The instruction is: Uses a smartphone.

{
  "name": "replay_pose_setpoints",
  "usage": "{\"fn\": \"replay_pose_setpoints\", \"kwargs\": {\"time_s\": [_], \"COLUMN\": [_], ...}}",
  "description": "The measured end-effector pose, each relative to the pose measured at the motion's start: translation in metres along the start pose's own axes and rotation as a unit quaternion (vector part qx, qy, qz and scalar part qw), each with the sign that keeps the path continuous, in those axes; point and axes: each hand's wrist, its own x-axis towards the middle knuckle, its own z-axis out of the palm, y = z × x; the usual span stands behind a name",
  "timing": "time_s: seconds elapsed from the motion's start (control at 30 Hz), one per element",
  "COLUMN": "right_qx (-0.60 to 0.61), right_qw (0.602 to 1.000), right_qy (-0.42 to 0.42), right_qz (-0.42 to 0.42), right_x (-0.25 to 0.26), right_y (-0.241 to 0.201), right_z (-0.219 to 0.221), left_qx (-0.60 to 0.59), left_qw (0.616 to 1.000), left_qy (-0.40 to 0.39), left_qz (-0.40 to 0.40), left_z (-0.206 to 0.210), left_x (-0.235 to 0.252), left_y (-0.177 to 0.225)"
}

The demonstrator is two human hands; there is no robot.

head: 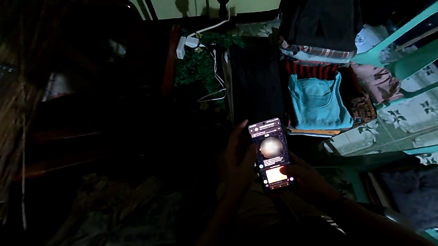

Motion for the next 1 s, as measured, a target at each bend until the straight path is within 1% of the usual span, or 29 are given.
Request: {"fn": "replay_pose_setpoints", "kwargs": {"time_s": [0.2,0.27,0.47,0.53,0.6,0.67,0.77,0.87,0.93,1.0], "right_qx": [-0.006,-0.006,-0.009,-0.007,0.000,0.017,-0.011,-0.009,0.010,0.017], "right_qw": [1.000,1.000,1.000,1.000,1.000,1.000,1.000,1.000,0.999,0.998], "right_qy": [-0.015,-0.008,-0.019,-0.011,-0.004,-0.019,-0.001,-0.015,-0.046,-0.056], "right_qz": [-0.004,-0.001,-0.006,-0.001,0.005,0.006,0.004,-0.012,-0.026,-0.023], "right_x": [0.000,0.000,-0.003,-0.003,0.001,0.008,0.000,-0.001,0.000,-0.002], "right_y": [-0.001,-0.001,-0.003,-0.003,0.001,0.009,0.000,0.003,0.008,0.007], "right_z": [0.000,0.001,0.002,0.003,-0.004,-0.019,-0.003,-0.007,-0.014,-0.012], "left_qx": [0.012,0.013,-0.018,-0.018,-0.017,-0.018,-0.015,-0.013,-0.011,0.008], "left_qw": [1.000,1.000,1.000,1.000,1.000,1.000,1.000,1.000,1.000,1.000], "left_qy": [0.004,0.003,0.001,0.001,-0.004,-0.006,-0.002,-0.003,-0.004,-0.002], "left_qz": [-0.004,-0.009,0.000,0.002,0.005,0.010,0.008,0.009,0.006,0.005], "left_z": [0.000,-0.001,0.001,0.001,0.000,0.000,0.002,0.003,0.003,0.002], "left_x": [0.000,0.000,0.000,0.000,0.000,0.000,-0.001,-0.001,-0.001,-0.001], "left_y": [0.000,0.001,0.000,0.000,0.000,0.000,0.002,0.001,0.000,-0.001]}}
